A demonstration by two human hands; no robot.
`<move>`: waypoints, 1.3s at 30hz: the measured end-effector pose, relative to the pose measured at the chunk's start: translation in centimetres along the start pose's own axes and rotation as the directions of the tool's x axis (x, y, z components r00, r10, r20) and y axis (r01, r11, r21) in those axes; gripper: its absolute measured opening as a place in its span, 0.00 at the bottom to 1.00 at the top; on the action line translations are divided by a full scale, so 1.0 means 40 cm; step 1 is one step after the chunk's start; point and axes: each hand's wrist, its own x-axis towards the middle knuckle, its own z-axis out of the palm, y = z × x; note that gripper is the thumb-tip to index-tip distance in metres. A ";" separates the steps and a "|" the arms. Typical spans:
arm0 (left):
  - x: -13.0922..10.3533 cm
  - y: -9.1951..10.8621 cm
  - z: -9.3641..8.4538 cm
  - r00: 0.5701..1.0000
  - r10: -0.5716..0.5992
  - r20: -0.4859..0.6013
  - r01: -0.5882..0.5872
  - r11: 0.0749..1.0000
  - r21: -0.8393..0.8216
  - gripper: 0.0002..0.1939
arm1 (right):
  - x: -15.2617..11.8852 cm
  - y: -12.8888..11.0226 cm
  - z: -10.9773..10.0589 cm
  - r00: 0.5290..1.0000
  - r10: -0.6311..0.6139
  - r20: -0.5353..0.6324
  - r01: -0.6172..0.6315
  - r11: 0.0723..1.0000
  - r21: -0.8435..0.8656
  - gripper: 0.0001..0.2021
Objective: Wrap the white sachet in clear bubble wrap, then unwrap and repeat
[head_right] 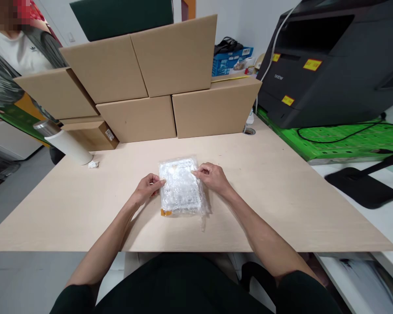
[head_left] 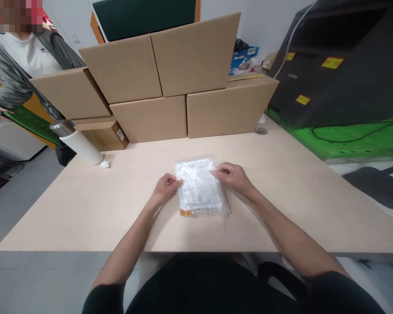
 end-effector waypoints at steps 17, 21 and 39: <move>-0.030 0.028 0.007 0.991 0.013 0.132 0.005 0.991 -0.132 0.52 | 0.014 -0.004 0.008 0.885 0.425 0.192 -0.455 0.696 0.555 0.17; -0.069 0.044 -0.017 0.888 0.123 0.444 -0.244 0.943 0.226 0.63 | 0.018 0.005 0.008 0.870 0.435 0.232 -0.472 0.602 0.644 0.15; -0.104 0.096 0.039 0.945 0.286 -0.160 -0.286 0.958 0.019 0.31 | -0.019 0.003 0.053 0.972 0.024 0.234 -0.122 0.902 0.414 0.22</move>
